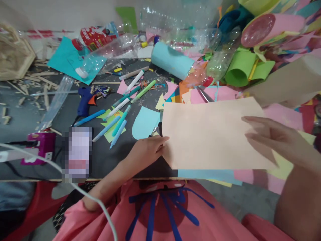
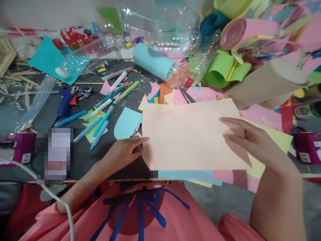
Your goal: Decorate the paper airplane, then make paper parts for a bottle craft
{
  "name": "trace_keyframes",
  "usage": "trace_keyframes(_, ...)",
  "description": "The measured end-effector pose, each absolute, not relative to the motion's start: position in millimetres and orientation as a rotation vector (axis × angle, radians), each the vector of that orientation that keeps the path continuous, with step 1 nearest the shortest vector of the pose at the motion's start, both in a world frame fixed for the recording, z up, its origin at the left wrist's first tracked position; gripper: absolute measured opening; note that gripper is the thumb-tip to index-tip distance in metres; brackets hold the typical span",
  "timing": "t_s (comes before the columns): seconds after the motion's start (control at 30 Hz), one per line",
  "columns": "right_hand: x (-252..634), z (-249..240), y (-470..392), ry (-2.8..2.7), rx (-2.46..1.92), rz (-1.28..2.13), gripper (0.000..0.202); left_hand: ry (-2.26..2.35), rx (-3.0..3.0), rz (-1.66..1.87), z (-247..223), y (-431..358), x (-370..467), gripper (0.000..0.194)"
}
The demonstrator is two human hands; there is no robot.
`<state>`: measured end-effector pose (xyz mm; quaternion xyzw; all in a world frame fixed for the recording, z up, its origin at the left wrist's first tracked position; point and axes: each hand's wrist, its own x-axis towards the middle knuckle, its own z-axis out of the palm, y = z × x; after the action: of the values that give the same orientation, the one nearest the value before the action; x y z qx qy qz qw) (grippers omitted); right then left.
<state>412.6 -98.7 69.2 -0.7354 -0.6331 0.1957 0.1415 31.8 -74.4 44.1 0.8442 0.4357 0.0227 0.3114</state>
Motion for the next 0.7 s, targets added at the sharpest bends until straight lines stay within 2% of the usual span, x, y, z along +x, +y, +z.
trace_keyframes(0.03,415,63,-102,-1.867,-2.103,0.546,0.071,1.144,2.285,0.064,40,-78,34,0.038)
trace_keyframes(0.1,411,54,-104,-1.901,-2.072,0.243,0.077,1.129,2.373,0.115,34,-85,37,0.035)
trace_keyframes(0.17,394,51,-103,-1.909,-1.999,-0.046,0.07,1.116,2.434,0.155,30,-90,37,0.035)
trace_keyframes(0.2,382,52,-101,-1.956,-1.944,-0.056,0.062,1.116,2.453,0.162,30,-92,37,0.036)
trace_keyframes(0.3,337,51,-94,-2.217,-1.723,0.194,0.043,1.133,2.471,0.159,31,-94,37,0.037)
trace_keyframes(0.4,298,39,-85,-2.542,-1.442,0.43,0.047,1.135,2.478,0.198,34,-95,36,0.036)
trace_keyframes(0.47,280,26,-78,-2.614,-1.435,0.504,0.055,1.133,2.487,0.241,34,-95,34,0.033)
trace_keyframes(0.7,260,4,-64,-2.643,-1.428,0.542,0.057,1.334,2.409,0.585,28,-73,11,0.029)
